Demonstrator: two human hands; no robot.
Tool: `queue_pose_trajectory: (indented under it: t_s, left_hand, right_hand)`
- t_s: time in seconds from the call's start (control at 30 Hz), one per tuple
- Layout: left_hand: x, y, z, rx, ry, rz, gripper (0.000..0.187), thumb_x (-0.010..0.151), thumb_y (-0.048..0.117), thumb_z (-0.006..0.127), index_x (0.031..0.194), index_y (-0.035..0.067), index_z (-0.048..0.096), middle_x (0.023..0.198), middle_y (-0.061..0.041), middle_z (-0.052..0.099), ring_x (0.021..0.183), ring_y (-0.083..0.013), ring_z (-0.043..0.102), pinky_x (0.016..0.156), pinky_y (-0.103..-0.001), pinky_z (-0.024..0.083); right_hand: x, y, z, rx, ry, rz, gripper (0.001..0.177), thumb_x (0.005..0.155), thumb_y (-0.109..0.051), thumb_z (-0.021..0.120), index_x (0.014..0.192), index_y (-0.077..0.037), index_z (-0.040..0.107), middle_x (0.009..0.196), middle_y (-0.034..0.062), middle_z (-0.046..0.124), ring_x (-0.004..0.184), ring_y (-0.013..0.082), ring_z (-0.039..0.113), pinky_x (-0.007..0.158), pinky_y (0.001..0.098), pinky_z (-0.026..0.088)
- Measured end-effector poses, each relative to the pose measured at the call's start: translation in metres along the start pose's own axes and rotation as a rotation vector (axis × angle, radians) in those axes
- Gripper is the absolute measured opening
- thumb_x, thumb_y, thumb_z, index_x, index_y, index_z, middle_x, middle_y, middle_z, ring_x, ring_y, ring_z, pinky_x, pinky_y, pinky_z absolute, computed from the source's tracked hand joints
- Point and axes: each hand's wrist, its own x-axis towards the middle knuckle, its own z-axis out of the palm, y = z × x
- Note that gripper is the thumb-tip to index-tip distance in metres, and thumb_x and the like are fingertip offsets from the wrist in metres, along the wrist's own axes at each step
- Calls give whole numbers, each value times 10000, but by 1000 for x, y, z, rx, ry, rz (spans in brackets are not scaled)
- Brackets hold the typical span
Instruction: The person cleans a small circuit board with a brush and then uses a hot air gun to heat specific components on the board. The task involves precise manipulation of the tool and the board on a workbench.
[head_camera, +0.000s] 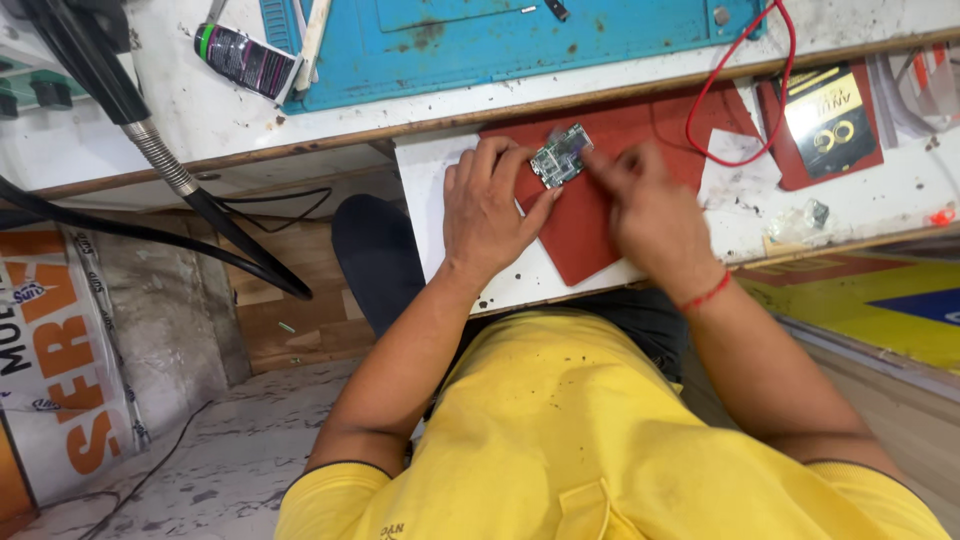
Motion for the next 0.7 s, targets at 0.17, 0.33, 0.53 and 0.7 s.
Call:
queue_pose_trajectory:
  t_s: [0.17, 0.33, 0.53, 0.7]
  left_hand:
    - [-1, 2, -1, -29, -2, -21, 493, 784, 288, 860, 1200, 110, 665, 1137, -42, 590, 1042, -265, 568, 873, -423, 399]
    - [-2, 0, 1, -37, 35, 12, 485, 794, 308, 862, 1194, 105, 676, 1136, -36, 590, 1054, -268, 564, 872, -422, 396]
    - [-1, -2, 3, -5, 5, 5, 446, 795, 315, 866, 1150, 98, 705, 1124, -33, 585, 1015, -249, 557, 856, -423, 393]
    - [0, -1, 4, 2, 19, -1, 443, 765, 312, 864, 1121, 103, 703, 1117, -44, 575, 1015, -247, 558, 860, -426, 398]
  right_hand:
    - [-2, 0, 1, 18, -53, -64, 594, 856, 23, 581, 1400, -200, 664, 1102, 148, 615, 703, 373, 656, 592, 475, 550]
    - [0, -1, -1, 56, 30, -81, 579, 885, 34, 586, 1422, -174, 649, 1088, 159, 593, 755, 372, 659, 629, 475, 546]
    - [-12, 6, -5, 57, -30, -18, 612, 884, 63, 556, 1464, -124, 610, 1094, 168, 586, 788, 383, 654, 640, 474, 543]
    - [-11, 6, -6, 94, -13, 45, 617, 887, 61, 549, 1481, -102, 589, 1130, 189, 591, 834, 405, 645, 659, 493, 534]
